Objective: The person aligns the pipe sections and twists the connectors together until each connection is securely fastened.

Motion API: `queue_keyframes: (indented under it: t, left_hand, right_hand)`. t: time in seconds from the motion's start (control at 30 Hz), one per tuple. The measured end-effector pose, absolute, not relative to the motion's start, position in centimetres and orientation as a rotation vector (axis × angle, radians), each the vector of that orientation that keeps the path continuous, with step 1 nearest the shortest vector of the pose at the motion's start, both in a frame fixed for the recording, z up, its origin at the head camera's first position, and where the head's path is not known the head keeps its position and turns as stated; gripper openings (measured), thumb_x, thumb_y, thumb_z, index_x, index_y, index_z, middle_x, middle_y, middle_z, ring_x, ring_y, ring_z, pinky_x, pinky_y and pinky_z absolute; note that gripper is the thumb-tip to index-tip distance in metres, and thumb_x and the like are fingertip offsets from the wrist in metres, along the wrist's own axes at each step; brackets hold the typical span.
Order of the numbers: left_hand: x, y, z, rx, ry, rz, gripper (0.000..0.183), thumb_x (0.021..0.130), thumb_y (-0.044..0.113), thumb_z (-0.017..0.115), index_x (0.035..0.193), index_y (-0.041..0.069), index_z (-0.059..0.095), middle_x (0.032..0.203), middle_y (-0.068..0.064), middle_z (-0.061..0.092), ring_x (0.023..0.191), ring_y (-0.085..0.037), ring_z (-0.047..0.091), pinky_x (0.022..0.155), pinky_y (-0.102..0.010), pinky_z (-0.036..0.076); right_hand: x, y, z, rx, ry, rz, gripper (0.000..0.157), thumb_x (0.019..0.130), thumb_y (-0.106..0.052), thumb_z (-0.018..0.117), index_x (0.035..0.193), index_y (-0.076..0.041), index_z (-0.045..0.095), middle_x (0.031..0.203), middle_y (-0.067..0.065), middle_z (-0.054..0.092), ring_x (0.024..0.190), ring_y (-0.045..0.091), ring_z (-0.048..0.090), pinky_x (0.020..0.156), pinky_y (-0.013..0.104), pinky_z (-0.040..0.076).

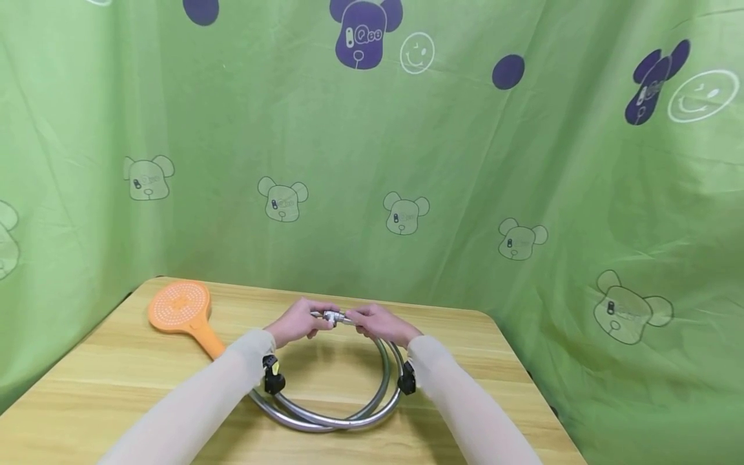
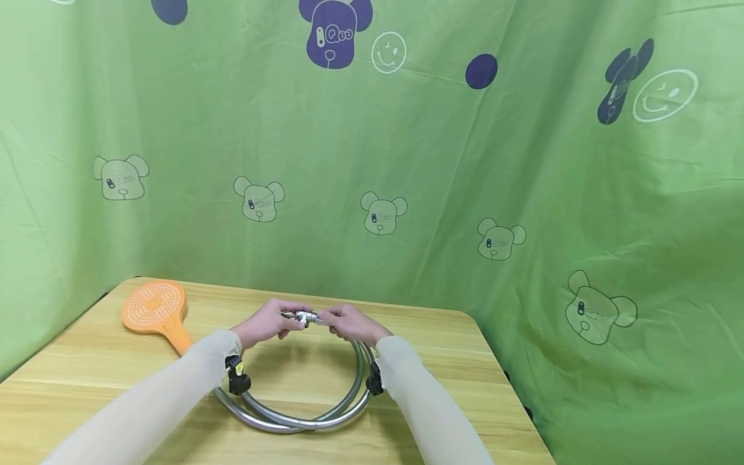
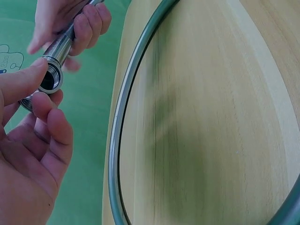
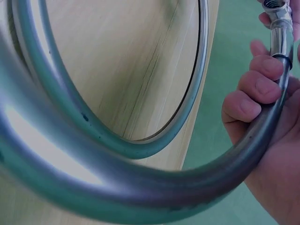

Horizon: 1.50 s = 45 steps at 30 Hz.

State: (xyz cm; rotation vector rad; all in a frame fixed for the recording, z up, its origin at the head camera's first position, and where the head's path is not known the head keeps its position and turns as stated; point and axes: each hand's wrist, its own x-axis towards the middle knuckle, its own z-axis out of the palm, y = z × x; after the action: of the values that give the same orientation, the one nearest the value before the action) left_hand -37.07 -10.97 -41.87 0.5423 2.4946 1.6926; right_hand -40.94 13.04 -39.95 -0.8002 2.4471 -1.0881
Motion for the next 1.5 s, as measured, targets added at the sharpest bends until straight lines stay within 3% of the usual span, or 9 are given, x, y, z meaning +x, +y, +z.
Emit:
queue_keyframes:
  t: [0.1, 0.23, 0.43, 0.67, 0.77, 0.97, 1.17, 1.33, 1.5]
  left_hand:
    - [-37.15, -11.03, -42.00, 0.509, 2.495, 1.697, 0.046, 0.088, 0.011, 0.076, 0.133, 0.015, 0.067, 0.091, -0.007, 0.071, 0.052, -0.011, 0.049, 0.049, -0.024, 0.040]
    - [-37.17, -11.07, -41.98, 0.504, 2.496, 1.698, 0.047, 0.088, 0.012, 0.075, 0.134, 0.014, 0.066, 0.090, -0.008, 0.071, 0.052, -0.011, 0.049, 0.049, -0.025, 0.041]
    - [-36.94, -10.89, -41.56, 0.519, 2.485, 1.718, 0.046, 0.089, 0.011, 0.075, 0.133, 0.010, 0.066, 0.086, -0.006, 0.068, 0.053, -0.012, 0.048, 0.050, -0.026, 0.041]
    - [-36.78, -10.37, -41.40, 0.540, 2.512, 1.692, 0.042, 0.089, 0.011, 0.075, 0.131, 0.014, 0.068, 0.084, -0.005, 0.069, 0.052, -0.012, 0.048, 0.048, -0.023, 0.039]
    - [-36.74, -10.26, -41.41, 0.533, 2.498, 1.696, 0.044, 0.090, 0.010, 0.074, 0.133, 0.013, 0.067, 0.086, -0.006, 0.069, 0.052, -0.011, 0.047, 0.048, -0.023, 0.039]
    - [-37.31, -10.68, -42.04, 0.528, 2.450, 1.744, 0.048, 0.088, 0.012, 0.075, 0.135, 0.010, 0.064, 0.087, -0.006, 0.068, 0.051, -0.011, 0.047, 0.049, -0.026, 0.040]
    - [-37.06, -10.56, -41.89, 0.532, 2.455, 1.738, 0.046, 0.089, 0.011, 0.074, 0.134, 0.010, 0.065, 0.087, -0.007, 0.068, 0.052, -0.012, 0.047, 0.049, -0.025, 0.040]
    - [-36.53, -10.51, -41.35, 0.525, 2.467, 1.730, 0.043, 0.089, 0.010, 0.073, 0.132, 0.012, 0.067, 0.089, -0.014, 0.069, 0.052, -0.012, 0.047, 0.050, -0.026, 0.040]
    - [-36.59, -10.53, -41.41, 0.498, 2.454, 1.721, 0.047, 0.088, 0.011, 0.074, 0.134, 0.011, 0.065, 0.093, -0.015, 0.070, 0.053, -0.012, 0.048, 0.050, -0.025, 0.040]
  right_hand:
    - [-40.87, 12.98, -40.10, -0.812, 2.444, -1.122, 0.028, 0.099, -0.038, 0.063, 0.115, -0.016, 0.061, 0.069, -0.003, 0.049, 0.054, 0.010, 0.039, 0.048, 0.024, 0.034]
    - [-40.73, 13.00, -40.14, -0.864, 2.428, -1.160, 0.021, 0.097, -0.023, 0.067, 0.112, -0.012, 0.057, 0.067, -0.005, 0.046, 0.053, 0.010, 0.037, 0.047, 0.022, 0.032]
    - [-40.64, 13.22, -39.90, -0.908, 2.457, -1.085, 0.023, 0.102, -0.036, 0.059, 0.109, -0.014, 0.063, 0.067, -0.004, 0.047, 0.053, 0.010, 0.038, 0.047, 0.022, 0.034]
    - [-40.88, 13.58, -39.75, -0.806, 2.429, -1.083, 0.049, 0.106, -0.047, 0.044, 0.108, -0.006, 0.070, 0.067, -0.003, 0.050, 0.053, 0.009, 0.039, 0.049, 0.023, 0.034]
    - [-40.85, 13.64, -39.78, -0.788, 2.413, -1.114, 0.044, 0.104, -0.050, 0.049, 0.112, -0.010, 0.068, 0.066, -0.003, 0.049, 0.052, 0.010, 0.038, 0.048, 0.024, 0.033]
    - [-40.40, 13.35, -39.65, -0.796, 2.421, -1.196, 0.029, 0.095, -0.031, 0.069, 0.115, -0.014, 0.057, 0.069, -0.004, 0.050, 0.054, 0.011, 0.040, 0.048, 0.023, 0.034]
    - [-40.44, 13.46, -39.69, -0.837, 2.448, -1.153, 0.021, 0.100, -0.034, 0.062, 0.104, -0.014, 0.061, 0.071, 0.001, 0.054, 0.055, 0.011, 0.042, 0.048, 0.023, 0.036]
    - [-40.75, 13.55, -39.51, -0.861, 2.427, -1.112, 0.035, 0.107, -0.040, 0.047, 0.094, -0.011, 0.063, 0.070, 0.000, 0.052, 0.055, 0.011, 0.041, 0.051, 0.027, 0.035]
    - [-40.61, 13.44, -39.52, -0.795, 2.431, -1.139, 0.027, 0.100, -0.042, 0.059, 0.107, -0.016, 0.062, 0.070, -0.002, 0.052, 0.054, 0.011, 0.041, 0.049, 0.026, 0.036]
